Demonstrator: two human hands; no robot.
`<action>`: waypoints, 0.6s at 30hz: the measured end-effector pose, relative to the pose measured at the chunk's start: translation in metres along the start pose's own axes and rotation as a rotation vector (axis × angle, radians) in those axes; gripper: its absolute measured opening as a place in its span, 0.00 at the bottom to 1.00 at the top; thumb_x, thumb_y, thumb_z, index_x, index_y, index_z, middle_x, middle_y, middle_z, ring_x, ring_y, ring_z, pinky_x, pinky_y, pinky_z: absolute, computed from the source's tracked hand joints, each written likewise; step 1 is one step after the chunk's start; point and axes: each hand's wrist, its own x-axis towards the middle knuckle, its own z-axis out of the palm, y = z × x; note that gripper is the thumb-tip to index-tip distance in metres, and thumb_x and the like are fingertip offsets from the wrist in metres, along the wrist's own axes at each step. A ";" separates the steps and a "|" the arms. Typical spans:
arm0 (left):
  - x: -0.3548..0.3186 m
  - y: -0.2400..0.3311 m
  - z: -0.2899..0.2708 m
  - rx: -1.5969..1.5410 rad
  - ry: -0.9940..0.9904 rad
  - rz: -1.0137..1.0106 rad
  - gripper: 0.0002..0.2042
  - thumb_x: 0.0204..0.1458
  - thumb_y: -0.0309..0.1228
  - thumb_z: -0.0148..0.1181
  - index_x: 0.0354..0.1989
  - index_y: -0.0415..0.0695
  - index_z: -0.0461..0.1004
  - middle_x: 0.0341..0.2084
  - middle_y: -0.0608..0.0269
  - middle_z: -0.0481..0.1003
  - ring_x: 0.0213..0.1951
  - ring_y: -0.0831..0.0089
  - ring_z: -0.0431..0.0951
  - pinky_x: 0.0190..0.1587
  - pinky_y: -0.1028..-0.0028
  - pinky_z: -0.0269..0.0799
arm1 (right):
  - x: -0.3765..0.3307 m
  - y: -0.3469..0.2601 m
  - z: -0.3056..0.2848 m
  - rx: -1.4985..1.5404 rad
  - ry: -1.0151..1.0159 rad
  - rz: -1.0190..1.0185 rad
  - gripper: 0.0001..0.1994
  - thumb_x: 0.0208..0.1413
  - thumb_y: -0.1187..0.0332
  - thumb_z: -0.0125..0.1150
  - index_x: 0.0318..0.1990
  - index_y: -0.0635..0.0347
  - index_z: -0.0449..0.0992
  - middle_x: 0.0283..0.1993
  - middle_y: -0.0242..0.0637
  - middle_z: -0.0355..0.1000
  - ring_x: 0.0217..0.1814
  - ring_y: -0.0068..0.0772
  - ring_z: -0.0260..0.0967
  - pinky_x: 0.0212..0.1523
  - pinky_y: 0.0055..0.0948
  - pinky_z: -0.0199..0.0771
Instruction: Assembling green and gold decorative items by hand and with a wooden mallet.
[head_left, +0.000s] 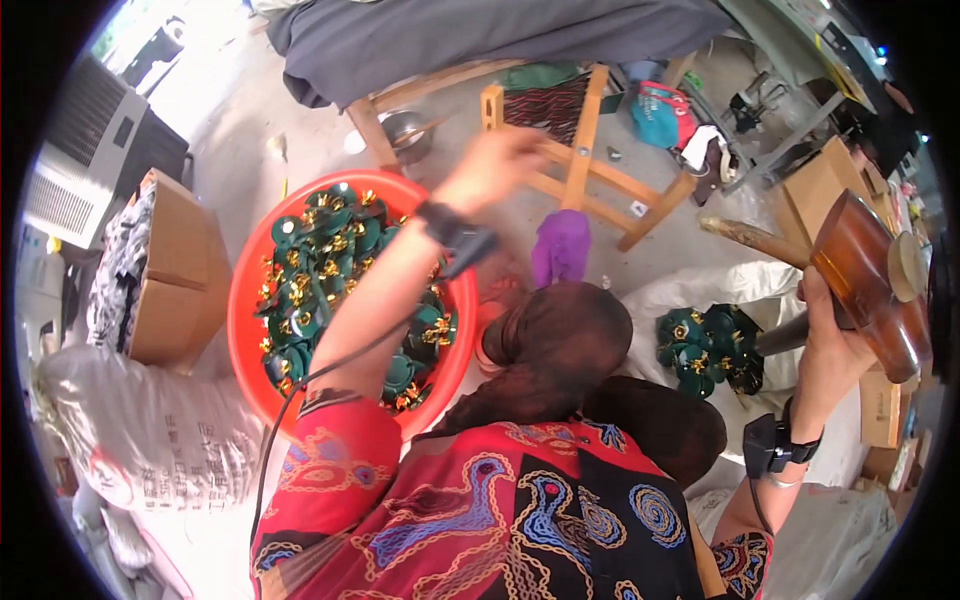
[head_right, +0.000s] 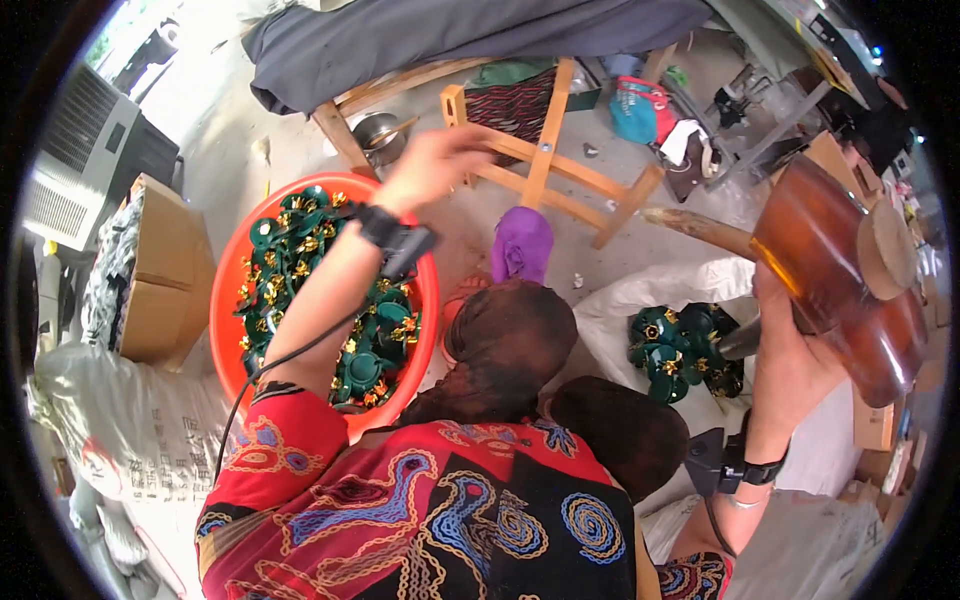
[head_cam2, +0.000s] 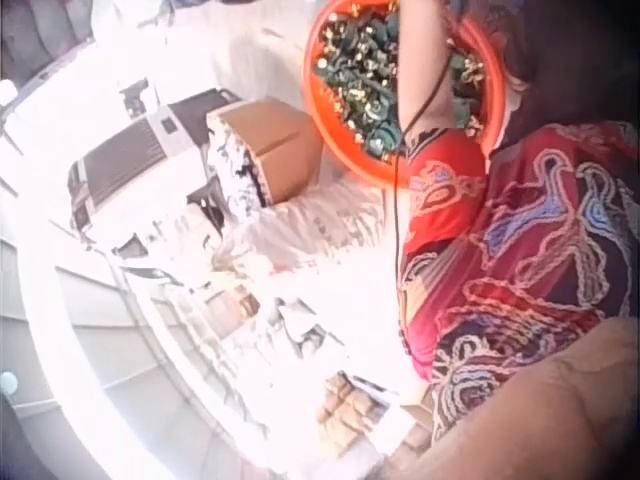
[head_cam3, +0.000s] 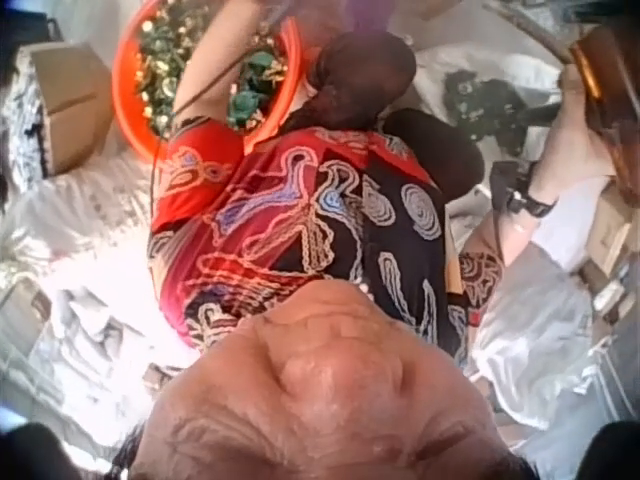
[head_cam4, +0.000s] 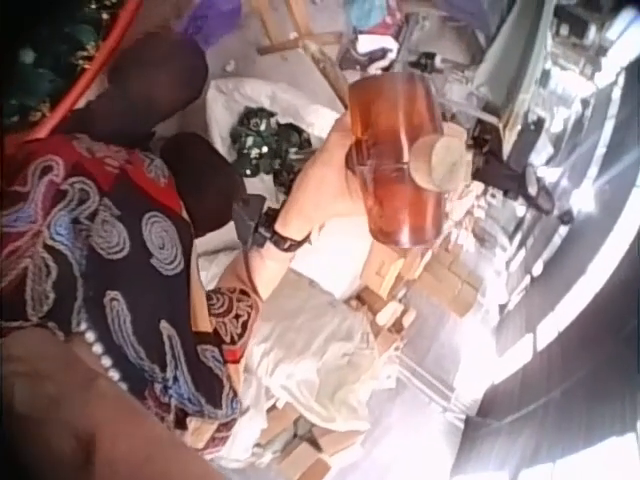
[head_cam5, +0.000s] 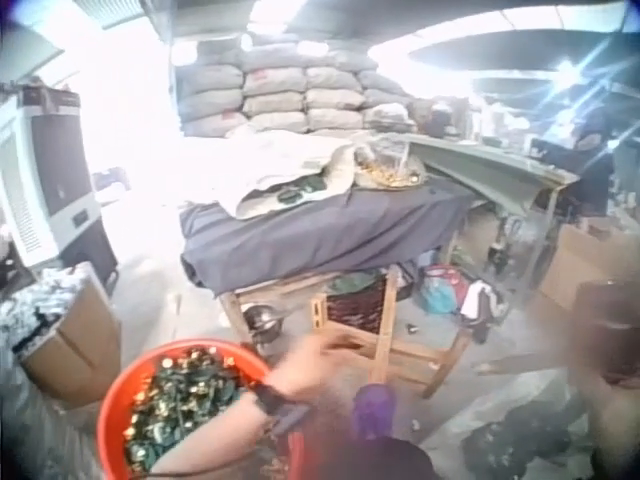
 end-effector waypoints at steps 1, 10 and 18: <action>-0.023 -0.025 -0.031 0.218 0.159 -0.112 0.14 0.46 0.30 0.55 0.40 0.38 0.73 0.35 0.51 0.76 0.37 0.66 0.77 0.40 0.71 0.71 | -0.003 0.004 0.008 0.019 -0.013 0.008 0.38 0.39 0.81 0.66 0.59 0.62 0.52 0.56 0.43 0.61 0.55 0.34 0.63 0.55 0.32 0.65; -0.175 -0.166 -0.060 0.848 0.342 -0.527 0.16 0.40 0.28 0.59 0.41 0.44 0.73 0.33 0.54 0.75 0.37 0.59 0.75 0.41 0.65 0.70 | -0.033 0.022 0.090 0.250 -0.177 0.293 0.37 0.37 0.79 0.68 0.57 0.63 0.54 0.55 0.40 0.60 0.55 0.31 0.61 0.57 0.32 0.61; -0.152 -0.200 -0.057 0.926 0.104 -0.857 0.14 0.50 0.44 0.50 0.37 0.47 0.70 0.29 0.52 0.76 0.35 0.55 0.76 0.36 0.58 0.71 | -0.043 0.026 0.107 0.303 -0.256 0.261 0.26 0.40 0.77 0.67 0.49 0.63 0.63 0.44 0.36 0.68 0.43 0.26 0.66 0.44 0.26 0.67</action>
